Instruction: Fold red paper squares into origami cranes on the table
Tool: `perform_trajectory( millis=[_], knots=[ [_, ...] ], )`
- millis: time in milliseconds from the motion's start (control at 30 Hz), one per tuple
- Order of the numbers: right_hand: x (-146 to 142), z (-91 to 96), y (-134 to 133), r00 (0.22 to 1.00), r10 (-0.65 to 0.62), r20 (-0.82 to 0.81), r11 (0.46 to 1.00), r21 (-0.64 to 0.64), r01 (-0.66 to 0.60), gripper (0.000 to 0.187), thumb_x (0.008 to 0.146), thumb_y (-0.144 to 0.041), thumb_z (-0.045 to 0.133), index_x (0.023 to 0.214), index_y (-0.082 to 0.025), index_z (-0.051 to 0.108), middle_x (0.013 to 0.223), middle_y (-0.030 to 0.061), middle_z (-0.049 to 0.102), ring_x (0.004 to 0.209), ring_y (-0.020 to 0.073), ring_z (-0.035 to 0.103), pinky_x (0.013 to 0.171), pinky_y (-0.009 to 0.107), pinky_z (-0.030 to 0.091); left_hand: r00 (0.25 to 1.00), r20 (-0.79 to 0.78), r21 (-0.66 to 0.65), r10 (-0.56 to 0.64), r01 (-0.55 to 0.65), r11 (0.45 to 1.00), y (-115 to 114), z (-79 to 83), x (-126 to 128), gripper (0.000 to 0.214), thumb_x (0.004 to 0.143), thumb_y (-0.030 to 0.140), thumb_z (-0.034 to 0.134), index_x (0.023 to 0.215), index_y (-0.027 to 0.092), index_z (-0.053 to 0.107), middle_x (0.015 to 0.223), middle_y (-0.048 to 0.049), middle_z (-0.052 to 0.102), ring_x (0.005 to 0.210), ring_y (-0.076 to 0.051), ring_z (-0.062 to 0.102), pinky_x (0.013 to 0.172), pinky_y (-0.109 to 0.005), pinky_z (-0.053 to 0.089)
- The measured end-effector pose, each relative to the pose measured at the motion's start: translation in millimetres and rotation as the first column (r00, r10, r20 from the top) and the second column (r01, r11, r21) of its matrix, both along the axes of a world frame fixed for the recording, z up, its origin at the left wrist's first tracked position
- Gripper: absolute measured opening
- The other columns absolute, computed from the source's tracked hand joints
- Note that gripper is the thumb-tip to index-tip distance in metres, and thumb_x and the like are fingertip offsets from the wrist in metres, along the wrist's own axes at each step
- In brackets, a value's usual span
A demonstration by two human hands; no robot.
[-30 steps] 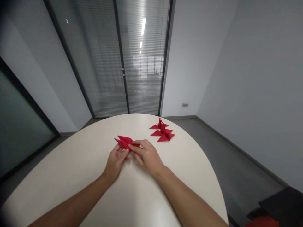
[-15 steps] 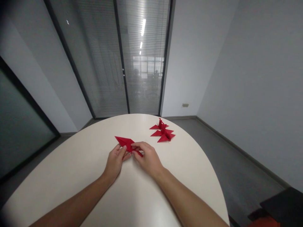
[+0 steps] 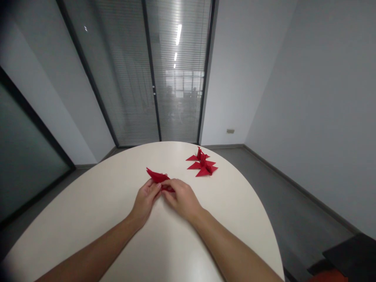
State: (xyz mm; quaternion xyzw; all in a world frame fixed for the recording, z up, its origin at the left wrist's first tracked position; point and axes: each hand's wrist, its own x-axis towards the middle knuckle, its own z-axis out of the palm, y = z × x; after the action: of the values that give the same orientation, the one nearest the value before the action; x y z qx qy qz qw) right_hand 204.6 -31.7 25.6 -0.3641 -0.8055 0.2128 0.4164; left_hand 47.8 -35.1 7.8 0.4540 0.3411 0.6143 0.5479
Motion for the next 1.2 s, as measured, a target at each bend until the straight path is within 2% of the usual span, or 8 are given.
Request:
perform_trajectory(
  millis=[233,367,533,667,800,933,1067,1200],
  knots=[
    [-5.8,-5.2,2.6,0.985,-0.053,-0.166,0.990,-0.139,0.030,0.026,0.086,-0.019,0.070,0.111,-0.022,0.066,0.101,0.0049,0.072,0.089,0.0188,0.068,0.082,0.034,0.056,0.998,-0.060,0.070,0.000,0.004,0.998,-0.8,3.1,2.0,0.044,0.079,0.036,0.075,0.116,0.015,0.062,0.118,-0.0146,0.071,0.110,-0.025,0.068,0.100,-0.038,0.051],
    [-7.3,-6.6,4.7,0.986,-0.056,-0.158,0.988,-0.152,0.032,0.020,0.085,-0.019,0.070,0.105,-0.021,0.069,0.098,0.0047,0.073,0.086,0.0184,0.068,0.080,0.032,0.054,0.997,-0.076,0.067,-0.003,0.008,0.998,-0.7,0.1,1.7,0.050,0.080,0.035,0.073,0.123,0.015,0.058,0.126,-0.0161,0.068,0.116,-0.026,0.066,0.103,-0.039,0.050],
    [-5.9,-1.7,3.9,0.987,-0.031,-0.155,0.979,-0.206,-0.002,0.016,0.085,-0.019,0.068,0.101,-0.020,0.070,0.094,0.0042,0.073,0.083,0.0172,0.068,0.077,0.029,0.054,0.996,-0.089,0.067,0.029,-0.023,0.997,2.8,-6.0,0.9,0.048,0.080,0.033,0.071,0.123,0.016,0.057,0.125,-0.0164,0.068,0.115,-0.026,0.067,0.103,-0.041,0.050],
    [-6.0,2.6,-0.2,0.993,-0.095,-0.068,0.986,-0.143,0.084,0.014,0.084,-0.018,0.067,0.098,-0.020,0.068,0.091,0.0037,0.072,0.080,0.0170,0.067,0.076,0.029,0.053,0.993,-0.113,0.091,0.035,-0.025,0.996,3.8,-8.4,0.6,0.044,0.082,0.033,0.068,0.122,0.016,0.059,0.126,-0.0159,0.068,0.116,-0.027,0.066,0.104,-0.042,0.050],
    [-7.3,3.9,-1.7,0.984,-0.174,-0.022,0.979,-0.110,0.171,0.012,0.087,-0.015,0.057,0.093,-0.021,0.066,0.091,0.0036,0.071,0.079,0.0174,0.067,0.074,0.029,0.051,0.987,-0.149,0.103,0.051,-0.036,0.994,1.3,-7.0,1.8,0.042,0.084,0.033,0.068,0.122,0.018,0.059,0.126,-0.0149,0.068,0.117,-0.027,0.065,0.104,-0.041,0.049],
    [-7.3,4.1,-1.3,0.988,-0.150,-0.039,0.980,-0.137,0.143,0.010,0.092,-0.017,0.051,0.093,-0.021,0.060,0.089,0.0031,0.071,0.078,0.0177,0.066,0.073,0.029,0.050,0.985,-0.167,0.108,0.049,-0.031,0.994,-2.7,-2.2,2.9,0.044,0.087,0.037,0.066,0.126,0.019,0.056,0.131,-0.0146,0.065,0.121,-0.026,0.062,0.107,-0.041,0.047],
    [-6.9,4.2,-2.7,0.988,-0.122,-0.096,0.983,-0.149,0.107,0.011,0.099,-0.023,0.045,0.104,-0.022,0.054,0.095,0.0045,0.071,0.081,0.0181,0.066,0.073,0.029,0.048,0.984,-0.163,0.117,0.074,-0.055,0.992,-5.0,-0.6,2.9,0.047,0.091,0.040,0.061,0.132,0.021,0.053,0.137,-0.0141,0.059,0.128,-0.025,0.057,0.111,-0.040,0.043],
    [-7.1,3.8,-3.7,0.985,-0.100,-0.142,0.984,-0.162,0.076,0.013,0.102,-0.029,0.042,0.108,-0.022,0.052,0.090,0.0033,0.070,0.076,0.0171,0.063,0.069,0.029,0.046,0.972,-0.180,0.085,0.153,-0.139,0.987,-1.0,-6.1,1.2,0.056,0.085,0.036,0.067,0.136,0.022,0.049,0.126,-0.0126,0.063,0.120,-0.024,0.061,0.103,-0.037,0.048]
  ],
)
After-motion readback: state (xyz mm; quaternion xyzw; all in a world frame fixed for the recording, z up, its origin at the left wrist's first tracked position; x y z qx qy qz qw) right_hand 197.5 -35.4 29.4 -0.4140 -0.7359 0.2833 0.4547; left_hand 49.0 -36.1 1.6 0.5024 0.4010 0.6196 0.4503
